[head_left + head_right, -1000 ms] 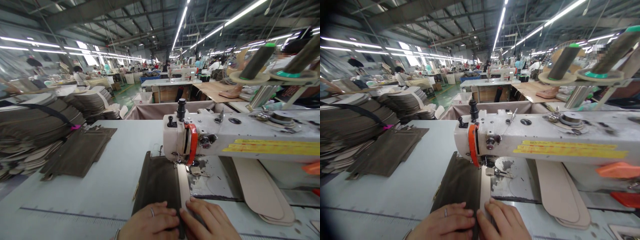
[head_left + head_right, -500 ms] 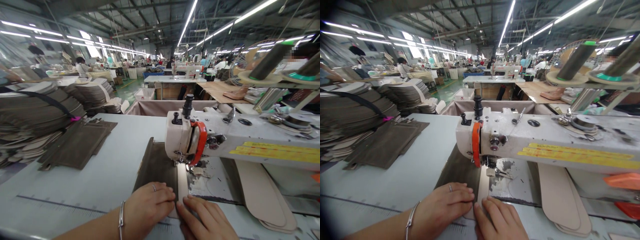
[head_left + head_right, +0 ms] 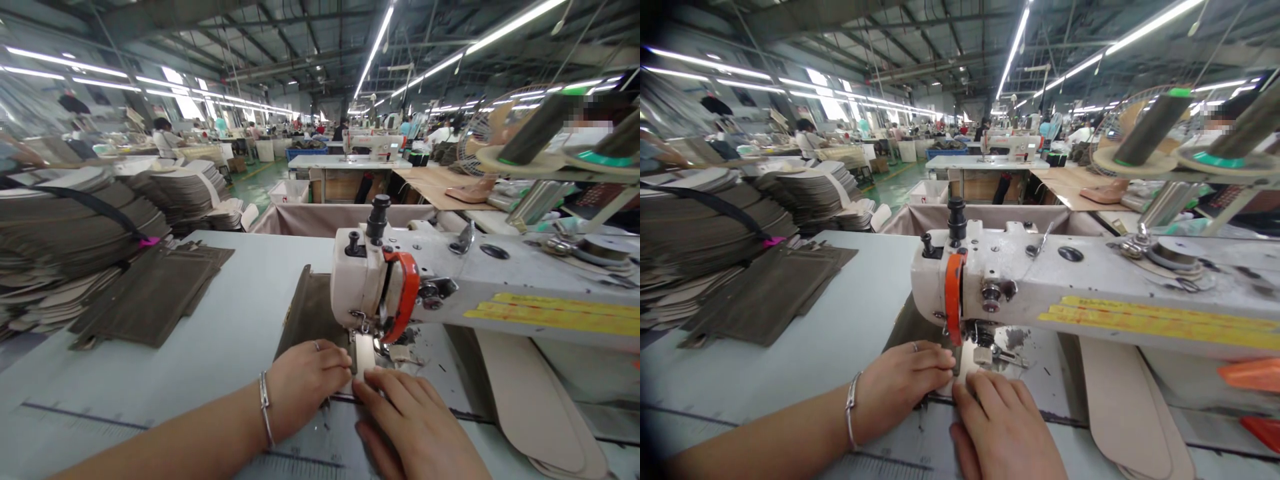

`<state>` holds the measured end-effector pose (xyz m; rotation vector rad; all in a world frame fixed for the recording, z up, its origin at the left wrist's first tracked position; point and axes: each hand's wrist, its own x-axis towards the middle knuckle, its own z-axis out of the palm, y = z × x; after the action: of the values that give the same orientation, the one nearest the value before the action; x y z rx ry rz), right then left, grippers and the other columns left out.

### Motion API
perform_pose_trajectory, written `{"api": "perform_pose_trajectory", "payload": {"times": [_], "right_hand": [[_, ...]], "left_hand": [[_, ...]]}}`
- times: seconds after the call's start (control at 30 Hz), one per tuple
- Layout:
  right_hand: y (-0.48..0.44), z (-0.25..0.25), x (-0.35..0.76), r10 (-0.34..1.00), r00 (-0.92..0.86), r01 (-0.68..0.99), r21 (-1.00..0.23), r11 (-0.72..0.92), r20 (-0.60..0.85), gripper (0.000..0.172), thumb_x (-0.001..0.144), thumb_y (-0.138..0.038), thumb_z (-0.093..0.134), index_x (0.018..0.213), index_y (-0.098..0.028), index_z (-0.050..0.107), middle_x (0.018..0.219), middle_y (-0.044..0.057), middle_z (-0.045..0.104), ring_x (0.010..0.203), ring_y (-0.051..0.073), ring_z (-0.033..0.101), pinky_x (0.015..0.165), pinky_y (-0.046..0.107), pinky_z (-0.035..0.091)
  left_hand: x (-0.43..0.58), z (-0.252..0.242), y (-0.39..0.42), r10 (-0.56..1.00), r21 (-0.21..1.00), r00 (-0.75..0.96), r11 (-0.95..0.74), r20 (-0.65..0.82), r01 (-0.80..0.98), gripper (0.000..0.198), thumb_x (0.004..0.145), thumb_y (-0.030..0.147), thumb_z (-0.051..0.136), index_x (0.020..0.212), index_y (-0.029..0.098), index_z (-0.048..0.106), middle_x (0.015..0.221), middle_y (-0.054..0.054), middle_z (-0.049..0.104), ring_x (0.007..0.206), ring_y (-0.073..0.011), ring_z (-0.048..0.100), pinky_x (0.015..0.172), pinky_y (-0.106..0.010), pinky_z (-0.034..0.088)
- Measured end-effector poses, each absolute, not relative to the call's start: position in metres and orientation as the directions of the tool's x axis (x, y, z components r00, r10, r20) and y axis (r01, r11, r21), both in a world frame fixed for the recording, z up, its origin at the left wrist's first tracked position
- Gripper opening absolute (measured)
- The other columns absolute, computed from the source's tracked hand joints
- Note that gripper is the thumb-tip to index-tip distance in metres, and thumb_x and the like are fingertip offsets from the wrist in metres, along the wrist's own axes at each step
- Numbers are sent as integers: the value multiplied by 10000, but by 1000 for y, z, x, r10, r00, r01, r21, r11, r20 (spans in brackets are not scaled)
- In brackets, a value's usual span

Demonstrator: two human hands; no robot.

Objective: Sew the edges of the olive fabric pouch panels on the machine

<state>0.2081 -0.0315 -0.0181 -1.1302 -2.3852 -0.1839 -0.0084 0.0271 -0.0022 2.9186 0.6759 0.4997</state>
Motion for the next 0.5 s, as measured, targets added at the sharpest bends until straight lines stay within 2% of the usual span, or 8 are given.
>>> {"api": "perform_pose_trajectory", "payload": {"times": [0.23,0.5], "right_hand": [[-16,-16,206,710,-525,777,-76,625,470,399,819,-284,599,1214,-231,594,1146,27,629,948,212,596,796,358,512],[-10,-22,205,716,-502,805,-39,592,485,473,821,-354,593,1268,-200,578,1186,52,632,958,255,607,782,418,528]], "left_hand": [[-5,-7,45,512,199,824,-858,244,474,126,917,123,510,997,165,598,1112,-39,638,1068,-150,578,1011,-282,448],[-2,-13,58,629,244,727,-778,277,580,195,927,128,506,1041,199,647,1096,-13,665,1052,-163,586,974,-297,466]]}}
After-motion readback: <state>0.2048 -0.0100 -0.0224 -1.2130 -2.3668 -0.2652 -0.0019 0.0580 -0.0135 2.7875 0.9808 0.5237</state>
